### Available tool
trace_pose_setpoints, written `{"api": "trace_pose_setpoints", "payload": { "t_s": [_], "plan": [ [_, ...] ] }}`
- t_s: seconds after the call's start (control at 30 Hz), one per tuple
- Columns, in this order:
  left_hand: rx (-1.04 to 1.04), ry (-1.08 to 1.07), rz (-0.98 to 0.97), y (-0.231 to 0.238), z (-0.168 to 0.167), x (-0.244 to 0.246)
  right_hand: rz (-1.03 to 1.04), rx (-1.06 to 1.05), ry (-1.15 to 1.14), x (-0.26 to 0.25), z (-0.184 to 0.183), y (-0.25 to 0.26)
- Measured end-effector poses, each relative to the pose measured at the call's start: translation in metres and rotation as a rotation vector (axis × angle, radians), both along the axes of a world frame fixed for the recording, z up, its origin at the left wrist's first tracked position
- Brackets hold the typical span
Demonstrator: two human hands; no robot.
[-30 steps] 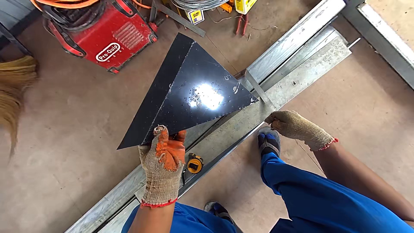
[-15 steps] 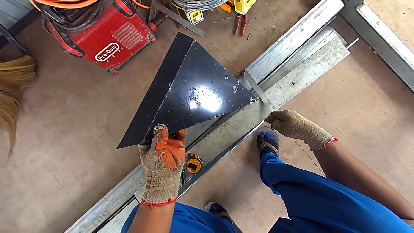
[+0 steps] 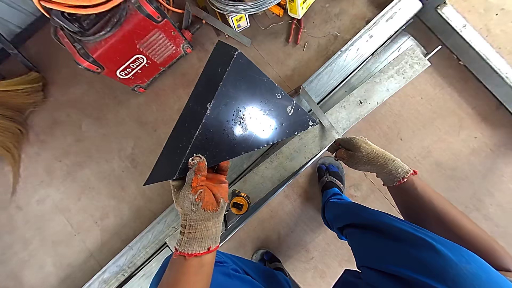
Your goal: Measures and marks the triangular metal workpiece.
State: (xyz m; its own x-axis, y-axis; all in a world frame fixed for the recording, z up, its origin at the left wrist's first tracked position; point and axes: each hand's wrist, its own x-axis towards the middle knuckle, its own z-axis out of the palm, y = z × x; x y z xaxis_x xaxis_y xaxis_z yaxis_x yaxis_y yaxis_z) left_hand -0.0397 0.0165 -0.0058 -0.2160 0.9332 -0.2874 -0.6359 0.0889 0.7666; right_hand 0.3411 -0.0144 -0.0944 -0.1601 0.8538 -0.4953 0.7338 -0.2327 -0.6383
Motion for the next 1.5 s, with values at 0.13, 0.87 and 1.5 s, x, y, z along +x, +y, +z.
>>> {"api": "trace_pose_setpoints", "payload": {
  "t_s": [0.13, 0.87, 1.5],
  "plan": [
    [0.002, 0.004, -0.007, 0.001, 0.001, 0.001, 0.005, 0.012, -0.005, 0.000, 0.000, 0.001],
    [-0.305, 0.044, -0.029, -0.001, -0.018, -0.003, 0.033, -0.035, 0.725, -0.043, 0.003, 0.028],
    [-0.447, 0.117, -0.066, -0.011, -0.043, 0.010, 0.279, 0.016, 0.484, -0.076, 0.015, 0.042]
  ]
}}
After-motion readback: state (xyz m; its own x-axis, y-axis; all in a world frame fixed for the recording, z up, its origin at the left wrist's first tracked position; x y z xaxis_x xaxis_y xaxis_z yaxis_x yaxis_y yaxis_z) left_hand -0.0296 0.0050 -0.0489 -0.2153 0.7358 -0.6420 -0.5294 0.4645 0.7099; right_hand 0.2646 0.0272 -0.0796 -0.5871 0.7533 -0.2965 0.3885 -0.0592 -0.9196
